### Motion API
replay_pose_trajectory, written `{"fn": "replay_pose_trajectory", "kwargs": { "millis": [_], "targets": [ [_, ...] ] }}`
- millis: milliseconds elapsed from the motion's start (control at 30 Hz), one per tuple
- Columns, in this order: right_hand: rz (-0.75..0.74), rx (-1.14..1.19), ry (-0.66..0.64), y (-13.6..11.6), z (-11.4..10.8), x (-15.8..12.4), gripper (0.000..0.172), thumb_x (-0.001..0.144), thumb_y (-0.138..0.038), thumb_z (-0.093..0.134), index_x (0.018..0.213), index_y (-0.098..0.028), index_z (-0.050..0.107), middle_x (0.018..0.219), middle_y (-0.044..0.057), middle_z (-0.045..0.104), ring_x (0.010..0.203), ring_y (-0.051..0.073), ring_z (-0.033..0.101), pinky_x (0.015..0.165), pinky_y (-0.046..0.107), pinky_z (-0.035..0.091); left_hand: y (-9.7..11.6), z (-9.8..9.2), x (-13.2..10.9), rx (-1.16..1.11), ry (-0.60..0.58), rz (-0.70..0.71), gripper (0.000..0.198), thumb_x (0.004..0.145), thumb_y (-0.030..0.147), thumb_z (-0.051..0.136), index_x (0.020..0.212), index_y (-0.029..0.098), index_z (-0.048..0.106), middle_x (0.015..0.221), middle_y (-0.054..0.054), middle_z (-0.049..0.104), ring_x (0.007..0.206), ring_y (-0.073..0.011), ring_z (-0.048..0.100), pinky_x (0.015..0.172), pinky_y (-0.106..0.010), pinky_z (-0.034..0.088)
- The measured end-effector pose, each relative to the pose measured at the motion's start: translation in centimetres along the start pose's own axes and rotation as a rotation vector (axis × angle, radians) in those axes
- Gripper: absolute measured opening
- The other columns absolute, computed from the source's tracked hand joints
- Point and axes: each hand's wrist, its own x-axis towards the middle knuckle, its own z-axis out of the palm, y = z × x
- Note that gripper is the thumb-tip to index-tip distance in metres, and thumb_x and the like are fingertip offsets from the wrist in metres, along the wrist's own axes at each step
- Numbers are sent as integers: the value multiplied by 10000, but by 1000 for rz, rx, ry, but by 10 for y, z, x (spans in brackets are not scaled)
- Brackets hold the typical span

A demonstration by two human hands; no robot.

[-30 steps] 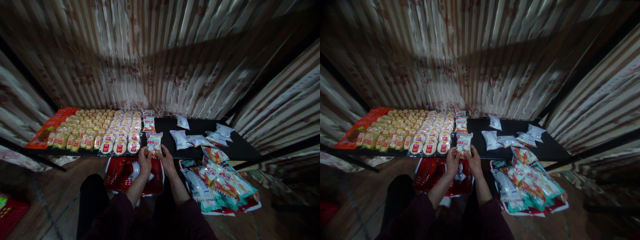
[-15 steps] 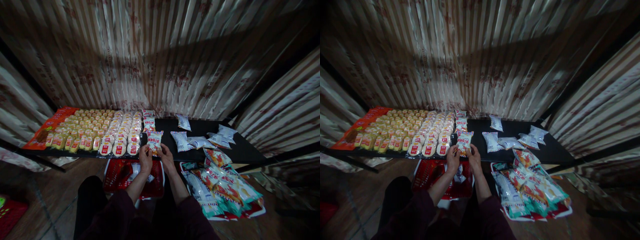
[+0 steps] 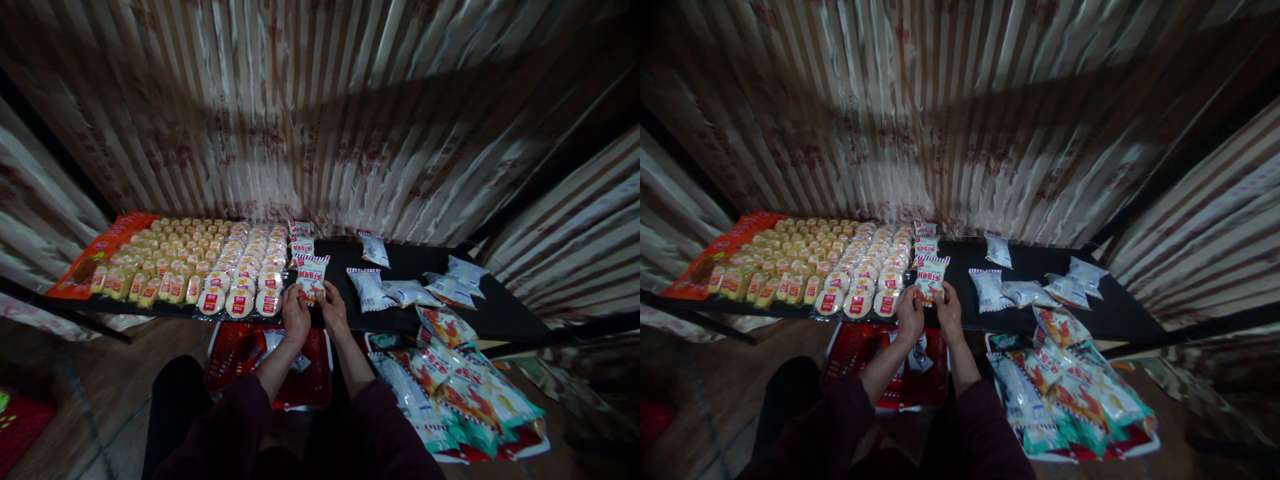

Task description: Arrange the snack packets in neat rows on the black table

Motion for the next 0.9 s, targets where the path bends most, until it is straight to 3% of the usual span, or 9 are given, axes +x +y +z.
{"fn": "replay_pose_trajectory", "kwargs": {
  "millis": [900],
  "targets": [
    [-60, -107, 38, 11, 10, 28, 484, 624, -332, 672, 1090, -217, 607, 1058, 43, 686, 931, 202, 639, 876, 378, 498, -7, 15, 18, 13, -4, -59, 501, 724, 18, 446, 1189, 143, 586, 1336, -154, 518, 1281, -263, 450, 1104, -429, 332]
  ]
}}
